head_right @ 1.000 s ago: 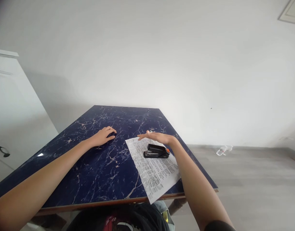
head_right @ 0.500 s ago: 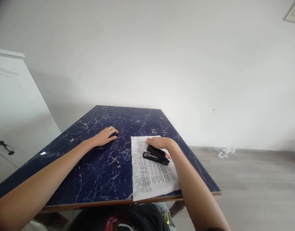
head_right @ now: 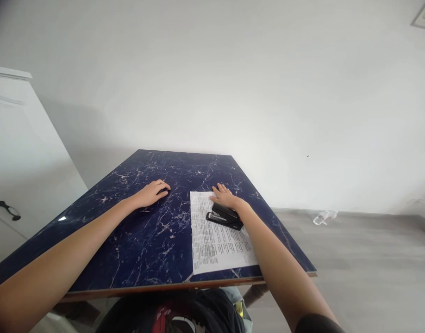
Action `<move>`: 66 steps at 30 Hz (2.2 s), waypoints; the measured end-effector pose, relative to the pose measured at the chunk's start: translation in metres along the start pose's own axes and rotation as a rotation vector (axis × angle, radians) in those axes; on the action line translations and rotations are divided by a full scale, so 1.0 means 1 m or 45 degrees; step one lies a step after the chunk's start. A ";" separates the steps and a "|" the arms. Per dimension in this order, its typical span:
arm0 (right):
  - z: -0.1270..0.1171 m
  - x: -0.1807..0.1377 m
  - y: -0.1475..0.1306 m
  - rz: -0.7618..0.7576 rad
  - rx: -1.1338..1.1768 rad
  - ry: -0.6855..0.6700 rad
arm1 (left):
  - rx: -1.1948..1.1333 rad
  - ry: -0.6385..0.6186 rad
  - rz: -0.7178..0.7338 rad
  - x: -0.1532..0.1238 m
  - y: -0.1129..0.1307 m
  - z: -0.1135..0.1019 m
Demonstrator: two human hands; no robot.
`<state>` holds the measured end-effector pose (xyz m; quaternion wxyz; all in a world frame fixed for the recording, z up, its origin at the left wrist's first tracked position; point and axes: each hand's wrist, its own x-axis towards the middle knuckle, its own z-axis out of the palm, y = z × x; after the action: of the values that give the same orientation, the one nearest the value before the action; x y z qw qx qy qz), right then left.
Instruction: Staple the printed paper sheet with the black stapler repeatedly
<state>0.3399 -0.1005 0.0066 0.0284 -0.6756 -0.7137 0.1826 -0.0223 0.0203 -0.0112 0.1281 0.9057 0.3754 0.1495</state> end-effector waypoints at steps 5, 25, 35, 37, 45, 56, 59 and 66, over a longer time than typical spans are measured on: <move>0.020 0.035 -0.027 0.098 -0.039 -0.017 | 0.013 0.256 -0.231 0.004 -0.018 -0.004; 0.055 0.156 -0.216 -0.549 0.091 0.153 | 0.012 0.757 -1.014 -0.010 -0.033 -0.029; 0.059 0.118 -0.154 -0.955 0.073 0.038 | 0.035 0.729 -0.886 -0.012 -0.018 -0.033; 0.056 0.109 -0.135 -0.955 0.081 0.037 | 0.061 0.682 -0.802 -0.012 -0.014 -0.031; 0.042 0.065 -0.094 -0.861 0.293 0.056 | 0.088 0.492 -0.431 -0.010 0.016 -0.023; 0.010 -0.014 -0.090 -0.783 0.465 0.053 | -0.407 0.103 0.121 -0.006 0.036 -0.009; 0.015 -0.020 -0.085 -0.765 0.378 0.203 | -0.351 -0.075 0.184 -0.007 0.032 -0.006; 0.019 0.005 -0.073 -0.702 0.550 0.441 | -0.183 -0.179 0.199 -0.007 0.023 -0.007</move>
<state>0.2644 -0.1015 0.0100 0.3380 -0.4578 -0.7982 0.1976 -0.0146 0.0008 0.0019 0.2067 0.9290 0.2819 0.1218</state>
